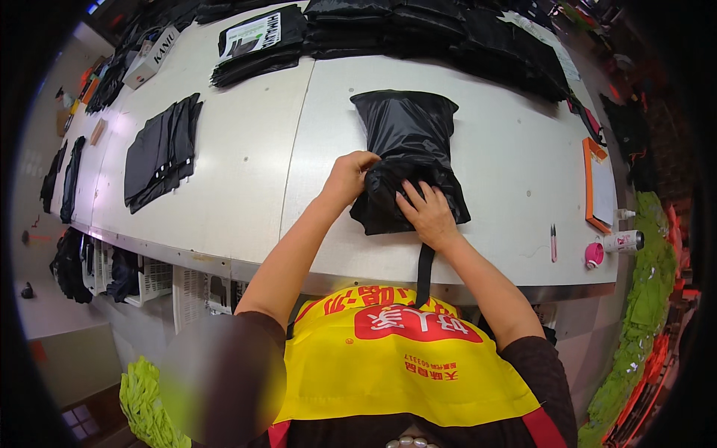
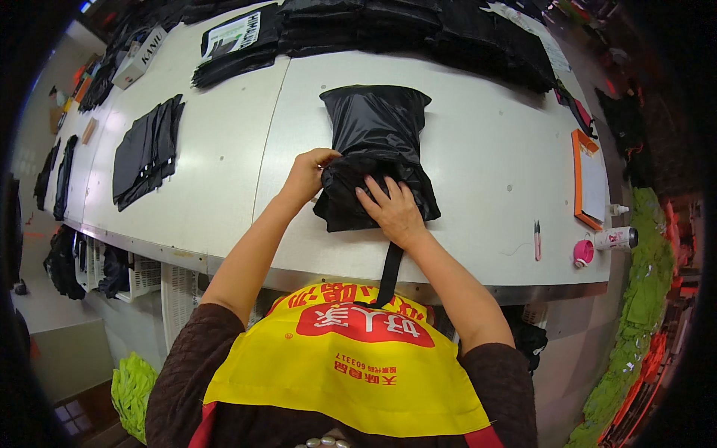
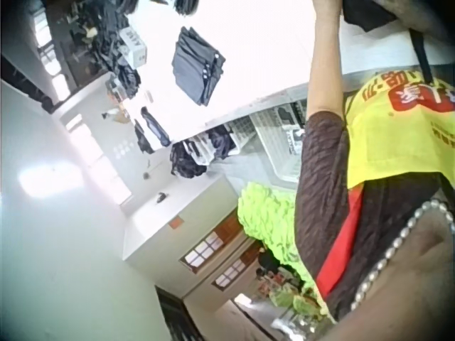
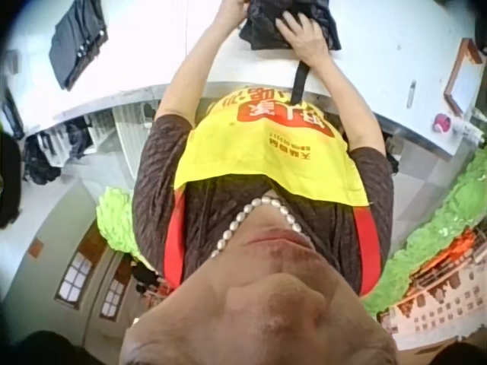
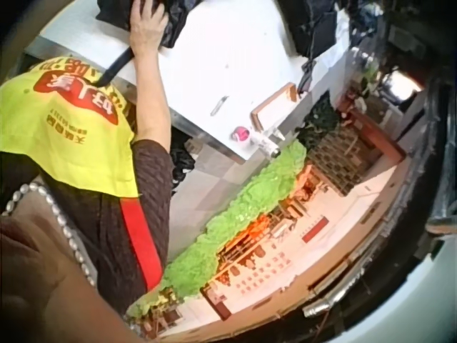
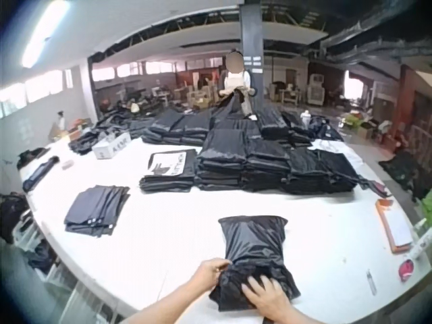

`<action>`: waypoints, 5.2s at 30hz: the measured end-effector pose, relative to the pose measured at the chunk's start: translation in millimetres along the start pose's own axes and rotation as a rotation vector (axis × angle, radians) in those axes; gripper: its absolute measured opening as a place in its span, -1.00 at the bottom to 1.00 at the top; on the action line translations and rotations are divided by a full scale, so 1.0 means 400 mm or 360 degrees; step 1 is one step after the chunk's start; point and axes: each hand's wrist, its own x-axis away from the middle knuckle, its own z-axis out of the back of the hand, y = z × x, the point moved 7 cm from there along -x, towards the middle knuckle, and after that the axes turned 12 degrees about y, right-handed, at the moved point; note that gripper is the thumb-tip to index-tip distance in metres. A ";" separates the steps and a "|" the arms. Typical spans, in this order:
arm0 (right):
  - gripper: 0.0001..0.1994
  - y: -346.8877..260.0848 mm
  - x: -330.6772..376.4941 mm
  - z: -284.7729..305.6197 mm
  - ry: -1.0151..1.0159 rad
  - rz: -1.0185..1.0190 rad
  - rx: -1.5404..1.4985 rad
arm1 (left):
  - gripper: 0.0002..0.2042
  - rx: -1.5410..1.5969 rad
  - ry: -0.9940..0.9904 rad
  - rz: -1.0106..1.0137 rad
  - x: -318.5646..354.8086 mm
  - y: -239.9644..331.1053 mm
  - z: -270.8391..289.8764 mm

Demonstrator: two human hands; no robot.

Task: The person folds a black raincoat on a white table. They smooth the fabric, fold the sleeves inward, fold the body in half, and then fold it into a compact rectangle before placing it on a stack of similar folded garments.

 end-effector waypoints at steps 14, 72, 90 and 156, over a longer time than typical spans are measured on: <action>-0.68 0.167 -0.026 0.013 0.0376 -0.1630 -0.1475 | -0.93 0.0591 -0.0279 0.0843 -0.001 -0.063 -0.095; -0.46 0.349 -0.219 -0.293 0.0075 -0.0821 -0.0378 | -0.93 -0.0571 -0.0172 -0.0853 -0.080 0.186 -0.247; -0.47 0.306 -0.239 -0.290 0.0041 -0.0681 -0.0446 | -0.85 -0.0656 -0.0123 -0.0722 -0.102 0.118 -0.194; -0.65 -0.074 0.405 0.132 -0.1652 -0.1297 -0.1411 | -0.36 0.0983 -0.0092 0.1307 0.160 -0.123 0.003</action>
